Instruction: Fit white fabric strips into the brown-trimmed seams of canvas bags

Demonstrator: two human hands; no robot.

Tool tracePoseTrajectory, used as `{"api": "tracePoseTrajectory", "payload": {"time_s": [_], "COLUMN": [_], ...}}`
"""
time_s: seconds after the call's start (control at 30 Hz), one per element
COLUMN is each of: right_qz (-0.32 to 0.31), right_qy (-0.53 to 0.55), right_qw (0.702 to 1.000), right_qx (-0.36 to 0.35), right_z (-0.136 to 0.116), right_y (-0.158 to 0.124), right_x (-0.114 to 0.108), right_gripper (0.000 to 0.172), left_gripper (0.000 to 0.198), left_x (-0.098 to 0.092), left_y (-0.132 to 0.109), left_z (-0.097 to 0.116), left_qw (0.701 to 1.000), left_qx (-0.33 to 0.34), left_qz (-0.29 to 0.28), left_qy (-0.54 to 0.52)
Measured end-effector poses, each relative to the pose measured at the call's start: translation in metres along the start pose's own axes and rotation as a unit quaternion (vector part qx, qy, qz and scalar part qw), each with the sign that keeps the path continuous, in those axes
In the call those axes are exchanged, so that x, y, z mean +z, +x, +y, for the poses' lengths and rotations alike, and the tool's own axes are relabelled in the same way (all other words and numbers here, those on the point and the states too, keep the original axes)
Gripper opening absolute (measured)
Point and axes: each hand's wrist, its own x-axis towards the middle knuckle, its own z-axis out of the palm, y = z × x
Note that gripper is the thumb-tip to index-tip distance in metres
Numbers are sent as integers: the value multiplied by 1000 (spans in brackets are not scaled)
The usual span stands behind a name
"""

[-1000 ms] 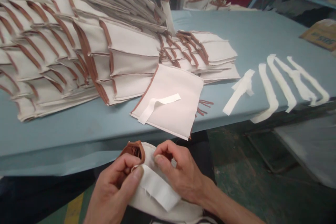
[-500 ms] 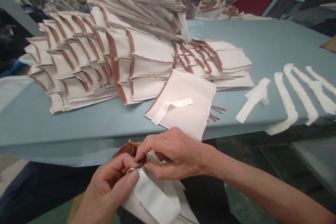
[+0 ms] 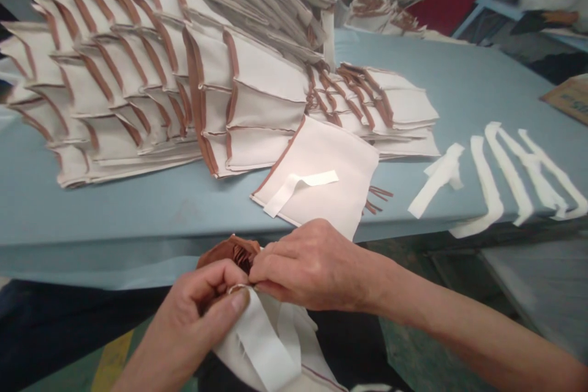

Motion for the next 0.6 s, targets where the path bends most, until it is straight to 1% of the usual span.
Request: {"api": "tracePoseTrajectory", "payload": {"time_s": [0.1,0.17,0.23,0.33,0.47,0.53,0.6], "right_qz": [37,62,72,60,48,34,2], "right_qy": [-5,-8,0,52,128,139,129], "right_qw": [999,997,995,991,977,976,978], "right_qx": [31,55,71,105,163,167,166], "right_z": [-4,-7,-9,-8,-5,-4,-4], "right_y": [1,2,2,1,-1,0,0], "right_x": [7,10,13,13,11,10,11], "right_gripper": [27,27,24,16,9,7,7], "left_gripper": [38,37,37,37,36,33,30], "left_x": [-5,-8,-10,-8,-1,2,4], "left_y": [6,12,17,19,17,18,22], "left_z": [-9,-18,-25,-27,-16,-12,-12], "left_qw": [999,998,996,995,995,993,989], "left_qx": [24,44,59,72,69,75,95], "left_qz": [-6,-28,-44,-42,-29,-23,-3], "left_qy": [22,40,53,62,64,85,117]}}
